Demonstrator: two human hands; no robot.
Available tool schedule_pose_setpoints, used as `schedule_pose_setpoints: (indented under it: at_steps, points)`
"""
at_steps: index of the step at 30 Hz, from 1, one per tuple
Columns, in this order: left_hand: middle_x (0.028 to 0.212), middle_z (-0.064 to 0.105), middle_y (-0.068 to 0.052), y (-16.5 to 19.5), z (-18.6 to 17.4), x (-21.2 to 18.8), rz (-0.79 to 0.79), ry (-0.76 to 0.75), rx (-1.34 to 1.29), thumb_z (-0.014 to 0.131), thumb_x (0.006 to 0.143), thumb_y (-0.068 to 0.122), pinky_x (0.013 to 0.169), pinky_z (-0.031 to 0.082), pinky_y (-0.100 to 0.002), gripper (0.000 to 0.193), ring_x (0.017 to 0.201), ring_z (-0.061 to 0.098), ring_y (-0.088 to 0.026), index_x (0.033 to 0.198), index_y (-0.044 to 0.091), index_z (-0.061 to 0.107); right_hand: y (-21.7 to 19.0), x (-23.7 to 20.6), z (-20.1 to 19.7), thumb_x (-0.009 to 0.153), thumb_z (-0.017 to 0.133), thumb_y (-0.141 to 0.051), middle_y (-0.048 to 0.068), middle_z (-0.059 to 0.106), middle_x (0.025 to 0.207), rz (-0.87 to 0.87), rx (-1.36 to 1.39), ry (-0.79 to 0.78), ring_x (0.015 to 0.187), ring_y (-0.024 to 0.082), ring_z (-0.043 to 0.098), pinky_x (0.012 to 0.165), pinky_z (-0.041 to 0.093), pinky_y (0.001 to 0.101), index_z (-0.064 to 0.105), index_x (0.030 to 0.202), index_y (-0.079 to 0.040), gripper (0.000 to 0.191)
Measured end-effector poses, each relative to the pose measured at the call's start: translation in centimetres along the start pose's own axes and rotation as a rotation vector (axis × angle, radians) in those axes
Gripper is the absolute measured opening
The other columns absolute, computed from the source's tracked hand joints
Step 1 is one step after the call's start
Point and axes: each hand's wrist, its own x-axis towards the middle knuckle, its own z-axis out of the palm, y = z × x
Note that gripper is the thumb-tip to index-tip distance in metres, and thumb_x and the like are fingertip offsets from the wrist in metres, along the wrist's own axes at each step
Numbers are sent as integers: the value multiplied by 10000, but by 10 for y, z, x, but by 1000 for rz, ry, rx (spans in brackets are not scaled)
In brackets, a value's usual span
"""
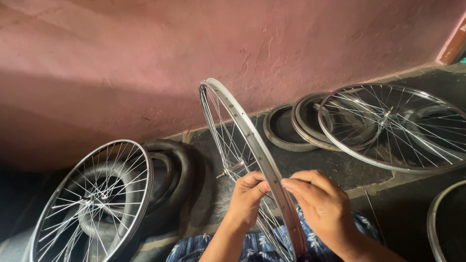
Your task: The person sits on the floor holding a bicycle rim and threads spokes through the rim eyelets, pulling each spoke taut and working around the rim while the hub rests nearby. They repeatedly rotate the rim to reach new spoke holes and continue lacing spokes one at a time.
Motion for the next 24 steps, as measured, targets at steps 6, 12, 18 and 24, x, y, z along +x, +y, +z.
schedule_pose_setpoints:
  at_steps: [6,12,18,24]
  points:
    - [980,766,-70,0,-1,1,25,-5,-9,764,915,103,939,523,-331,139,941,686,-149,1013,4,750,-16,11,12,774,725,62,141,632,1174,-75,-118,0,972,256,685,808,581,338,722,1059,-22,298]
    - [1007,768,-62,4,4,-2,34,-4,13,756,913,115,953,518,-325,163,969,684,-150,1035,6,752,-26,15,18,801,749,2,151,641,1134,-192,-247,-17,981,306,681,818,557,382,688,1048,32,256]
    - [1019,762,-54,6,6,-5,45,0,14,753,941,123,945,517,-312,169,975,681,-140,1063,7,740,-27,12,20,846,732,52,155,662,1106,-227,-193,42,985,308,703,827,583,381,665,1054,47,218]
    - [1009,760,-48,5,3,-9,49,4,-21,768,929,142,924,524,-303,199,957,682,-132,1076,10,745,-28,12,20,830,739,62,153,665,1111,-240,-198,16,994,304,703,825,588,369,664,1055,60,237]
